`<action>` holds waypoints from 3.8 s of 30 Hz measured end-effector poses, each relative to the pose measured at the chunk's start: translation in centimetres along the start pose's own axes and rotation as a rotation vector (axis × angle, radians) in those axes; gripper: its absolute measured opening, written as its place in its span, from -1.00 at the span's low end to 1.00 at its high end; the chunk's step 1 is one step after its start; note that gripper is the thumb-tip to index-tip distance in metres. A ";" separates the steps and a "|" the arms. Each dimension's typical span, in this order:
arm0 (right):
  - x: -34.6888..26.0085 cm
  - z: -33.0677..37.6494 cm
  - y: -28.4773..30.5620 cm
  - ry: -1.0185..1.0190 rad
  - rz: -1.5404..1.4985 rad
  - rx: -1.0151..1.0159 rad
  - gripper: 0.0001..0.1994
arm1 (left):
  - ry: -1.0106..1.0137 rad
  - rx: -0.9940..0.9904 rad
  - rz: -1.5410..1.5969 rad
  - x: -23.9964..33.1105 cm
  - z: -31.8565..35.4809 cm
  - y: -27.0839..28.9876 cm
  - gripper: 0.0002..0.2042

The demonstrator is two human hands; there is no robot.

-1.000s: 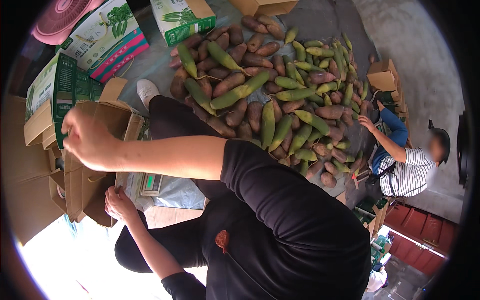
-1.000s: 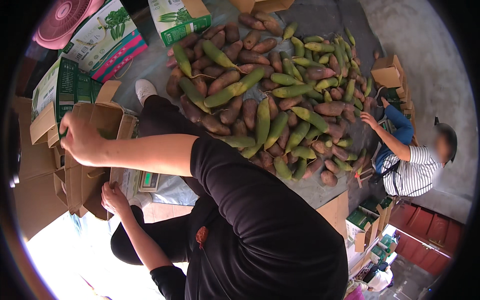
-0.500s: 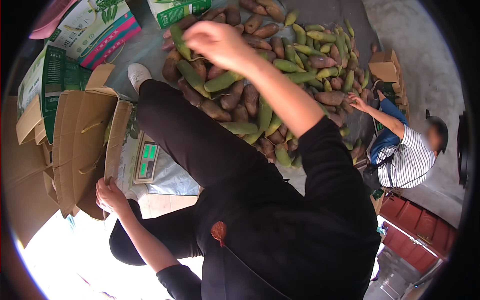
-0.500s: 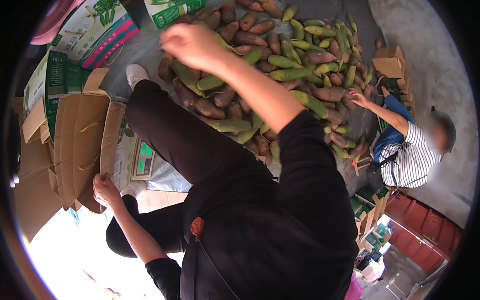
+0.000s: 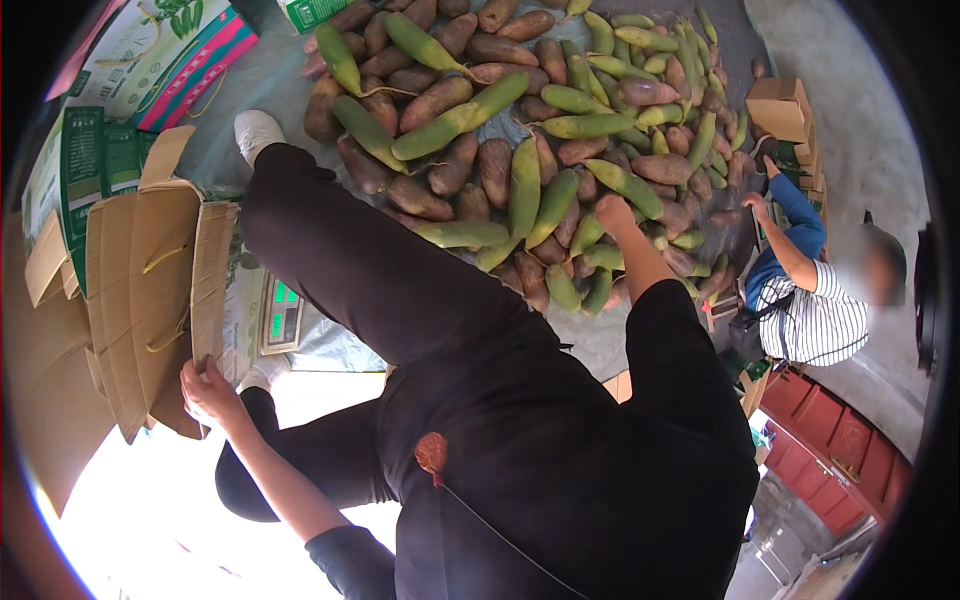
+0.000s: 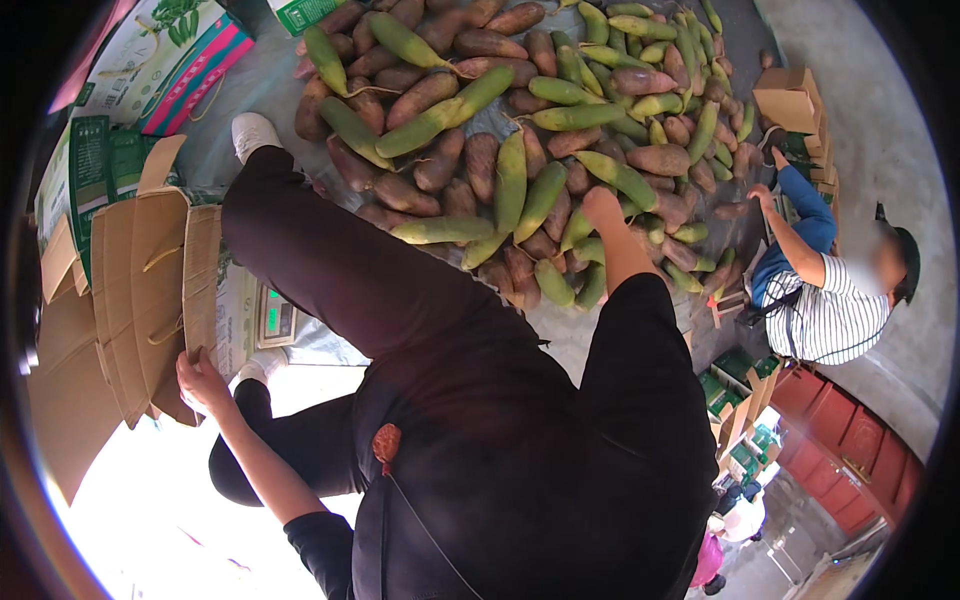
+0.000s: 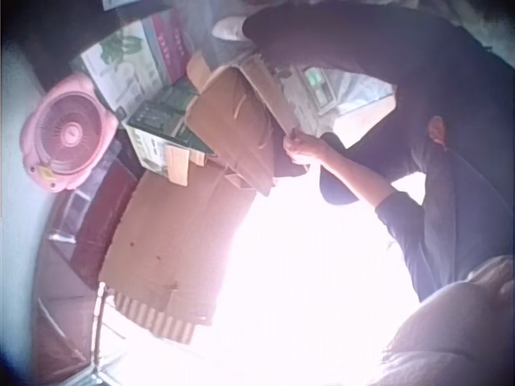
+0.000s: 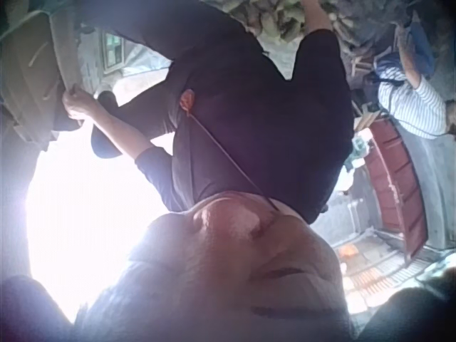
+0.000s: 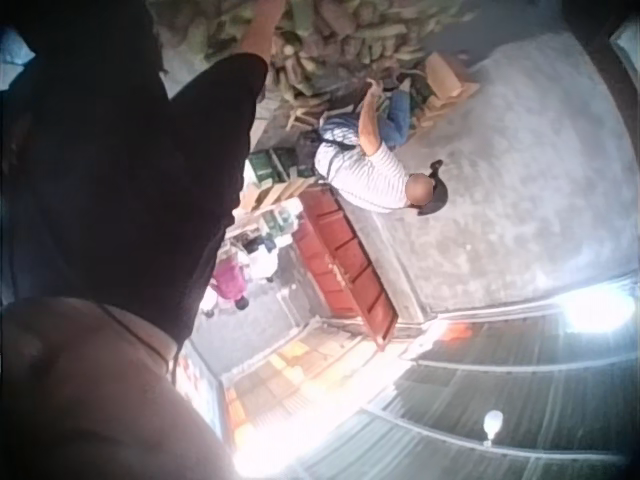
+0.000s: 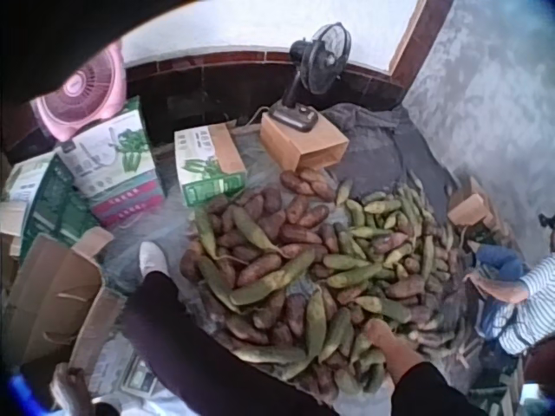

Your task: Sorting corn and weighing it in a cardboard box on an electronic scale.

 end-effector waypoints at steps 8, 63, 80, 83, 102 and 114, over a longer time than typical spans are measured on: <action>-10.3 6.8 10.0 -0.426 -0.342 -0.290 -0.63 | 0.032 0.011 -0.005 -2.1 0.8 1.1 -0.69; -47.1 7.0 57.5 0.895 -0.639 1.363 -0.84 | 0.067 0.052 0.065 -0.9 1.1 1.1 -0.79; -7.6 -7.3 24.7 -0.193 -0.629 0.316 -0.74 | 0.048 0.009 -0.037 -0.2 0.8 1.4 -0.82; -4.7 -4.6 19.9 -0.538 -0.527 -0.009 -0.72 | 0.041 0.012 -0.056 -0.8 1.3 1.8 -0.80; 2.1 -0.8 11.5 -0.844 -0.573 -0.421 -0.04 | -0.035 0.042 0.064 -1.1 0.8 1.2 -0.86; -1.2 -2.3 11.5 -0.809 -0.464 -0.247 -0.24 | 0.107 0.003 -0.018 -0.6 1.7 3.7 -0.82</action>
Point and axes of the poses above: each hand's wrist, its own z-axis away from the middle knuckle, its own y-axis out of the back of the hand, x = y × z, the point moved 1 cm from there along -z, towards the middle knuckle, and after that the axes turned 6 degrees about -x, right-handed, at the moved point
